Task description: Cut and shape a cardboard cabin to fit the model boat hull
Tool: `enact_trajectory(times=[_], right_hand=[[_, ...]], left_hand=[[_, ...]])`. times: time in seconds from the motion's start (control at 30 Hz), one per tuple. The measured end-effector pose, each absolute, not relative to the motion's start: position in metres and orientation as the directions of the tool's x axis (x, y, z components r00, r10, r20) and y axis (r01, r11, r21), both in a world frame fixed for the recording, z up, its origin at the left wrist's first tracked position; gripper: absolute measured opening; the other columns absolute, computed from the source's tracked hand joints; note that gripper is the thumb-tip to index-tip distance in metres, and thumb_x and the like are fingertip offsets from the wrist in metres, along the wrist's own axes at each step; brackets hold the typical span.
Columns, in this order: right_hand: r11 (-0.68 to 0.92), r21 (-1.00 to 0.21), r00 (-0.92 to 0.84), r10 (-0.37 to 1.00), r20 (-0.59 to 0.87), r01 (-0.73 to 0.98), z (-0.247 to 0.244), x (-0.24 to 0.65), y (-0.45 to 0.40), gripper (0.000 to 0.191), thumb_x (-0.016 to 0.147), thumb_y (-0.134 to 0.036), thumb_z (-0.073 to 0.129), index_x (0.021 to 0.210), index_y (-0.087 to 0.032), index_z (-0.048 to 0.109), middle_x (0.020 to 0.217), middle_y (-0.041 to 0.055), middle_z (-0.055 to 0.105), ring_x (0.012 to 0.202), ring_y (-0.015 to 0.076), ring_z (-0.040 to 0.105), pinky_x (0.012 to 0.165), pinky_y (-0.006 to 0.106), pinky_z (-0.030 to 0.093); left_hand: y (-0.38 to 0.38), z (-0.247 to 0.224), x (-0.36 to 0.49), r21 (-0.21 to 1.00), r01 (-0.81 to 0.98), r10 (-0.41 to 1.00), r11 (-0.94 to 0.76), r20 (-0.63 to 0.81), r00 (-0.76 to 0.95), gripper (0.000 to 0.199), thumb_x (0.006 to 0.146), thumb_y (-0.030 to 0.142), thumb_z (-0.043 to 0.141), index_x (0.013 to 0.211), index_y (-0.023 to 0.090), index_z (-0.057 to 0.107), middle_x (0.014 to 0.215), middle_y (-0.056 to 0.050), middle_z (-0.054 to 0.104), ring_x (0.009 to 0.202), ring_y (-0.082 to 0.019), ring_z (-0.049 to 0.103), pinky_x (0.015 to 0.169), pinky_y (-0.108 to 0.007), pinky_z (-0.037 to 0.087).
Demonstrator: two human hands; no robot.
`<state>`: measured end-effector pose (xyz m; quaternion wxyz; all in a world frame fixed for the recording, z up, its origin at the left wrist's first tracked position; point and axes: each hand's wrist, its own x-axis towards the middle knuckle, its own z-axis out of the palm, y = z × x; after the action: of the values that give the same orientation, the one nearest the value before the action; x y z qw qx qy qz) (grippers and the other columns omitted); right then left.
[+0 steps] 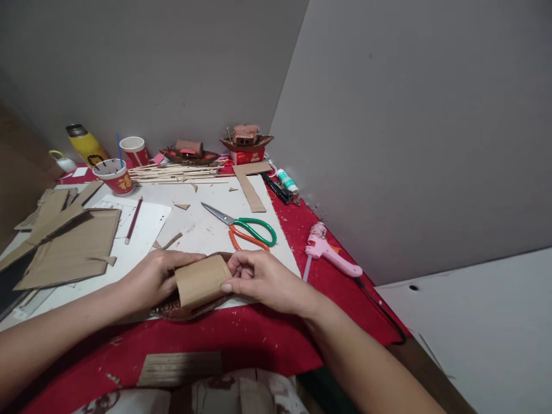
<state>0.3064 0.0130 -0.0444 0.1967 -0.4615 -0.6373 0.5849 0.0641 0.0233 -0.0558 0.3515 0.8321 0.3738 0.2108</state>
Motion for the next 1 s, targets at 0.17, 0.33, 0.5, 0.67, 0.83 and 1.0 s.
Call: enact_trajectory(times=[0.17, 0.33, 0.5, 0.67, 0.83, 1.0], right_hand=[[-0.071, -0.919, -0.516, 0.809, -0.28, 0.389, -0.045, 0.308, 0.013, 0.042, 0.073, -0.052, 0.075, 0.072, -0.018, 0.051, 0.055, -0.0089, 0.035, 0.052, 0.0084, 0.029, 0.047, 0.022, 0.02], [-0.036, -0.912, -0.528, 0.806, -0.269, 0.409, -0.045, 0.309, 0.013, 0.038, 0.078, -0.051, 0.07, 0.076, -0.018, 0.052, 0.057, -0.0086, 0.035, 0.053, 0.0089, 0.029, 0.048, 0.022, 0.02], [-0.009, -0.914, -0.538, 0.806, -0.247, 0.407, -0.047, 0.31, 0.013, 0.037, 0.08, -0.051, 0.069, 0.078, -0.018, 0.051, 0.058, -0.0089, 0.036, 0.053, 0.0092, 0.03, 0.048, 0.022, 0.022], [-0.008, -0.923, -0.537, 0.811, -0.232, 0.386, -0.049, 0.309, 0.012, 0.036, 0.081, -0.049, 0.068, 0.076, -0.019, 0.049, 0.058, -0.0091, 0.036, 0.054, 0.009, 0.03, 0.047, 0.022, 0.022], [-0.013, -0.926, -0.506, 0.835, -0.217, 0.376, -0.047, 0.305, 0.014, 0.03, 0.081, -0.04, 0.068, 0.074, -0.02, 0.047, 0.058, -0.009, 0.037, 0.053, 0.009, 0.032, 0.047, 0.021, 0.025], [0.059, -0.91, -0.486, 0.858, -0.164, 0.411, -0.046, 0.307, 0.012, 0.027, 0.081, -0.038, 0.069, 0.077, -0.02, 0.05, 0.061, -0.0066, 0.048, 0.054, 0.0099, 0.044, 0.049, 0.021, 0.035]], left_hand=[[0.024, -0.053, 0.061, 0.742, 0.51, 0.786, -0.434, 0.035, 0.618, 0.056, 0.073, 0.001, 0.048, 0.121, 0.021, 0.068, 0.117, -0.006, 0.074, 0.101, -0.022, 0.07, 0.087, -0.034, 0.054], [0.02, -0.031, 0.05, 0.886, 0.433, 0.746, -0.168, -0.173, 0.644, 0.068, 0.076, 0.011, 0.055, 0.142, 0.021, 0.048, 0.125, -0.009, 0.069, 0.099, -0.022, 0.071, 0.08, -0.028, 0.057], [0.009, -0.017, 0.054, 0.825, 0.548, 0.817, -0.137, -0.22, 0.534, 0.075, 0.08, 0.042, 0.066, 0.147, 0.018, 0.041, 0.143, -0.014, 0.055, 0.124, -0.03, 0.057, 0.099, -0.039, 0.049], [0.004, -0.022, 0.065, 0.769, 0.607, 0.821, -0.201, -0.206, 0.533, 0.057, 0.085, 0.04, 0.063, 0.138, 0.02, 0.053, 0.131, -0.008, 0.065, 0.112, -0.027, 0.063, 0.092, -0.034, 0.05], [0.008, -0.028, 0.064, 0.788, 0.58, 0.824, -0.206, -0.181, 0.538, 0.05, 0.084, 0.039, 0.065, 0.13, 0.02, 0.059, 0.122, -0.005, 0.069, 0.105, -0.025, 0.065, 0.085, -0.029, 0.05], [0.01, -0.03, 0.065, 0.821, 0.541, 0.814, -0.182, -0.183, 0.551, 0.044, 0.084, 0.034, 0.065, 0.125, 0.018, 0.061, 0.11, -0.005, 0.072, 0.094, -0.024, 0.066, 0.077, -0.028, 0.05]])
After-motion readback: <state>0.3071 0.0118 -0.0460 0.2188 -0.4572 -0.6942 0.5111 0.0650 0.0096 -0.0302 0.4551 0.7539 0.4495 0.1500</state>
